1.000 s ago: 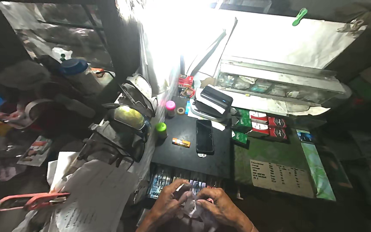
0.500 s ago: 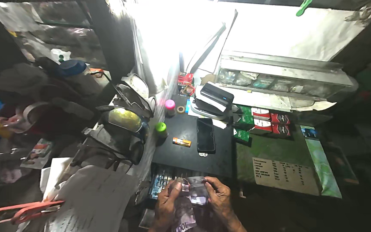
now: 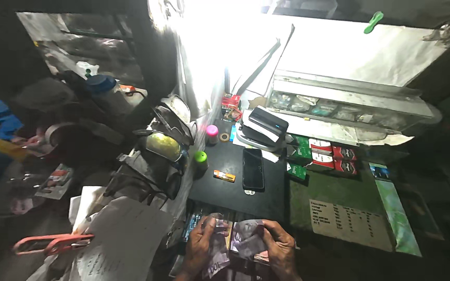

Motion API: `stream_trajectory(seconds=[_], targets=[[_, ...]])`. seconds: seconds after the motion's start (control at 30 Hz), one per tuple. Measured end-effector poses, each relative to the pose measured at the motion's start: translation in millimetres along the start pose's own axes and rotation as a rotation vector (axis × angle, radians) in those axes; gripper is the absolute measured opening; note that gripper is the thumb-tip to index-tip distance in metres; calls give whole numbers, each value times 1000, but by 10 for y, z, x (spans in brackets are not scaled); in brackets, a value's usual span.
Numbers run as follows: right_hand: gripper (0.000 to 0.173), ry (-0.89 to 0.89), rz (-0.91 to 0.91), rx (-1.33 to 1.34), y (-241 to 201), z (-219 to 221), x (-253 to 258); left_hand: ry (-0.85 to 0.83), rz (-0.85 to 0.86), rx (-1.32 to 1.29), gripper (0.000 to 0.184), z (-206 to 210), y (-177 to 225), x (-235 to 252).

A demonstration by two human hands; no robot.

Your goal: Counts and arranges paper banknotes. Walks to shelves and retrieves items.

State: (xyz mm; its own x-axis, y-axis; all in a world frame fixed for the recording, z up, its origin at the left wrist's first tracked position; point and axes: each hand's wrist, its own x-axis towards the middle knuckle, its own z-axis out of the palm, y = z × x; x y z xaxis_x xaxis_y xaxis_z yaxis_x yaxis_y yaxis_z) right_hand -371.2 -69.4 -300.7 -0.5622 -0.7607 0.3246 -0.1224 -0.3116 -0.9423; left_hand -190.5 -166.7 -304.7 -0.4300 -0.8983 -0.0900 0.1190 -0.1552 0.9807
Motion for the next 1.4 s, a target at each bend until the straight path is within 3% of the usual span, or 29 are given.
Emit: stream_trajectory(seconds=[0.2,0.43,0.6,0.73,0.77,0.87,0.9,1.1,1.23,1.33,1.4], targets=[[15,-66,197,235,-200,213,-110,-26,55,53,27,152,-57,33],[13,26,364,164,-153,376,-197,-120,108,-38,23,306,24,-131],[11,6,383,86,-169,364,-165,-113,36,-57,35,334,97,-167],[11,-34,395,38,-190,351,-124,-86,-32,10,68,289,125,-220],[11,-40,394,29,-193,348,-117,-95,-33,35,68,278,135,-231],[10,-59,378,24,-188,356,-103,-133,-18,-43,24,282,126,-207],[11,-70,373,23,-193,363,-98,-137,-14,-62,20,281,102,-195],[38,-212,477,53,-261,343,-145,-40,25,-83,31,271,72,-137],[41,-243,487,-13,-222,289,-292,-46,138,-213,35,231,157,-122],[51,-248,428,-8,-123,250,-372,-20,195,-182,32,219,231,-165],[47,-277,380,-25,-82,230,-386,-28,224,-153,31,208,228,-187]])
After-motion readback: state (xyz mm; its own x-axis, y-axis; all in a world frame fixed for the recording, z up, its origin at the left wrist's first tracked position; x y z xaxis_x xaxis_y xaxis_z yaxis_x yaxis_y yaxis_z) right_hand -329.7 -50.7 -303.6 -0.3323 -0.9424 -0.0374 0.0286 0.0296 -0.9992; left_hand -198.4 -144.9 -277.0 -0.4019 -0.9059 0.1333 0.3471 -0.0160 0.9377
